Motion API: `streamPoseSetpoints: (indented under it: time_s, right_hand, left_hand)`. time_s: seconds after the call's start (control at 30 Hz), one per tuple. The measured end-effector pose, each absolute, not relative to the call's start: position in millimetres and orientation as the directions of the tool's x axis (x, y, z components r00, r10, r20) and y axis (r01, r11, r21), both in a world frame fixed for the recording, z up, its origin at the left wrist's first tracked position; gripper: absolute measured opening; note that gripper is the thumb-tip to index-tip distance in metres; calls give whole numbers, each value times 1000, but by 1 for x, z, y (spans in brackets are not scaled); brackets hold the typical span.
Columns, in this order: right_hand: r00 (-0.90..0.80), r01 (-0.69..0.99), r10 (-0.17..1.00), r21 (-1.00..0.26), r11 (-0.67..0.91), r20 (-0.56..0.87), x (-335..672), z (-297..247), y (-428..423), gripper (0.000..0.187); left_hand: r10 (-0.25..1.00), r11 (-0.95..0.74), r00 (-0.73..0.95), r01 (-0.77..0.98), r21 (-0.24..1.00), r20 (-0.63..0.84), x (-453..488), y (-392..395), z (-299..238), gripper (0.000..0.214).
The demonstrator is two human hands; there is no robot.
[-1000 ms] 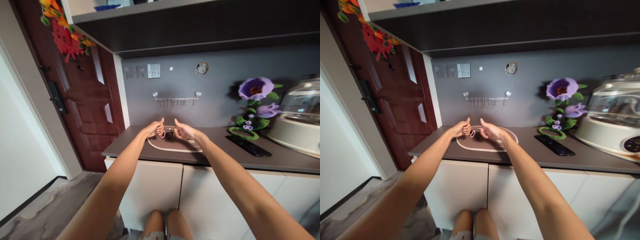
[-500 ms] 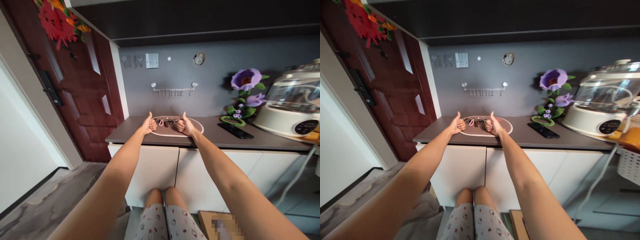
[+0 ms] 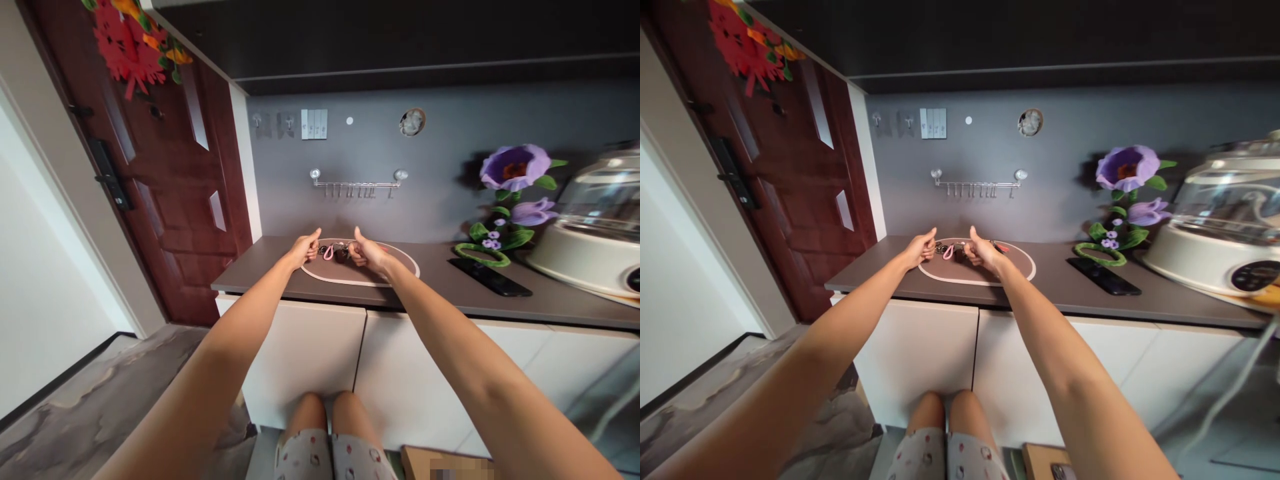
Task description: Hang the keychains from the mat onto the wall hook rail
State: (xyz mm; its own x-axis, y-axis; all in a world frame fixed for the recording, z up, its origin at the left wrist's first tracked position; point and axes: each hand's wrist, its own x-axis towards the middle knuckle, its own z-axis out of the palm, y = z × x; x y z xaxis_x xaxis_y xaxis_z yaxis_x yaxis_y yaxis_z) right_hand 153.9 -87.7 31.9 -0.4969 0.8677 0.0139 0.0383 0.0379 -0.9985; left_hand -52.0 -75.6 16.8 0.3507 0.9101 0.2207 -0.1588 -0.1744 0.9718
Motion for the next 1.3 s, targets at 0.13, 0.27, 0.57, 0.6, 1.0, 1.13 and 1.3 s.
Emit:
streamPoseSetpoints:
  time_s: [0.13,0.27,0.57,0.6,1.0,1.13,1.3]
  right_hand:
    - [-255,60,958,-987,150,130,127,47,-71,37]
    - [-81,135,975,-966,218,209,103,53,-44,15]
    - [-18,547,867,-721,425,497,85,27,1,14]
    - [-64,590,855,-672,449,515,86,24,2,15]
    - [-273,842,860,-324,430,432,88,18,3,21]
    - [-292,853,866,-299,428,406,86,16,4,21]
    - [-305,858,871,-286,427,386,84,15,2,21]
  left_hand:
    - [907,-408,153,81,909,393,-53,-60,35,33]
    - [853,-505,60,349,789,519,-58,-37,47,19]
    - [752,-580,228,675,456,618,-64,10,27,15]
    - [749,-586,257,687,429,611,-65,13,23,16]
    - [807,-561,402,751,348,432,-72,26,-2,24]
    - [785,-597,461,739,311,414,-74,31,-5,21]
    - [772,-613,493,745,263,402,-74,32,-4,20]
